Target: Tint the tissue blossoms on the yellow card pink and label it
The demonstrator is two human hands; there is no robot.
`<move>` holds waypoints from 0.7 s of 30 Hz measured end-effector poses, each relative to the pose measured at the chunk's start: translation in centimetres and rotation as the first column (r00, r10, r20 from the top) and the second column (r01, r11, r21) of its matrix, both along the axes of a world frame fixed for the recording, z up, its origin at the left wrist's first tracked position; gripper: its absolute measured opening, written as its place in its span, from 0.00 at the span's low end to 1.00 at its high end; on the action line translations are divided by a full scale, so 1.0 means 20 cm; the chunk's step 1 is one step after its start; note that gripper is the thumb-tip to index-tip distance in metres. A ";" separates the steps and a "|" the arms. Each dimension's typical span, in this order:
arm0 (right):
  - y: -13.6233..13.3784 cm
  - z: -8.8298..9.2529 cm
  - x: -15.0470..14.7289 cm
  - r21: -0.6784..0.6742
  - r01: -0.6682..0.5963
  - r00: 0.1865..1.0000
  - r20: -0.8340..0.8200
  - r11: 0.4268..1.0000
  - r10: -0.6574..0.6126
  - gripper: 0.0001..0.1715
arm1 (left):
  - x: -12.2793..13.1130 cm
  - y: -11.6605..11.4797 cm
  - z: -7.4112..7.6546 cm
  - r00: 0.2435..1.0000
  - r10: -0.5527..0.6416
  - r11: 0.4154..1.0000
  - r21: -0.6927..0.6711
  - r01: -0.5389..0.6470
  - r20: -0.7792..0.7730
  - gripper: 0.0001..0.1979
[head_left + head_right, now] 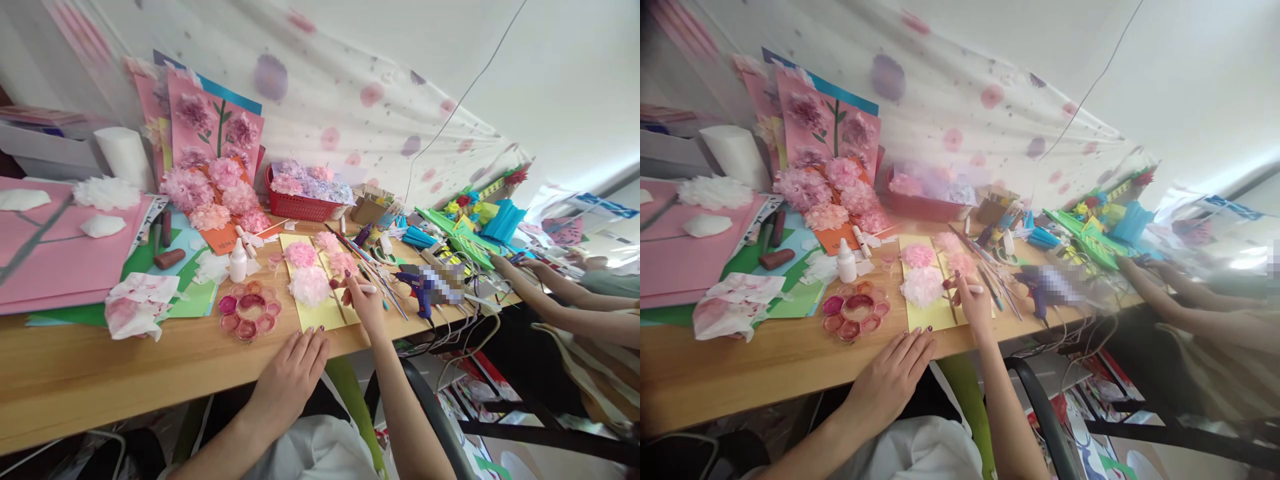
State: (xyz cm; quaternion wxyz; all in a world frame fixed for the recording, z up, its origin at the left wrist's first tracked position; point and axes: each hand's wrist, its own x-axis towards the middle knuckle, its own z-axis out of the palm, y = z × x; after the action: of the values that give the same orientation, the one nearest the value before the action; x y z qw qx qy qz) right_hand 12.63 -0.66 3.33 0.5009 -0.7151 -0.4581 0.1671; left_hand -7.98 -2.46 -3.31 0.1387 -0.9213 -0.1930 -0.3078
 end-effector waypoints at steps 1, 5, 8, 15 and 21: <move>0.00 0.00 0.00 -0.020 -0.040 0.999 -0.013 0.999 0.040 0.31 | 0.00 0.00 0.00 1.000 -0.002 1.000 0.002 0.002 -0.007 0.21; 0.00 -0.01 -0.01 -0.020 -0.008 1.000 0.029 1.000 0.009 0.29 | 0.00 0.00 -0.01 1.000 0.000 1.000 0.005 0.000 -0.027 0.21; 0.00 0.01 -0.01 0.014 -0.021 0.999 0.046 1.000 0.020 0.30 | -0.01 0.00 -0.01 1.000 -0.013 1.000 -0.006 0.013 -0.012 0.22; 0.05 0.11 0.01 0.072 -0.049 0.988 0.153 0.996 0.037 0.23 | -0.01 -0.02 -0.01 0.995 0.068 0.994 -0.094 -0.061 0.067 0.22; 0.11 0.21 -0.09 -0.275 -0.506 0.801 0.201 0.817 0.564 0.22 | -0.01 -0.02 -0.03 0.993 0.078 0.997 -0.017 -0.077 0.083 0.20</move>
State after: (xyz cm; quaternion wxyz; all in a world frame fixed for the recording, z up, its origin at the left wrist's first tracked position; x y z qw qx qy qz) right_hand 10.82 1.46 7.58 0.2874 -0.6197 -0.6866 0.2488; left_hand -8.27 -2.79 -3.97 0.1358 -0.9003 -0.2364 -0.3393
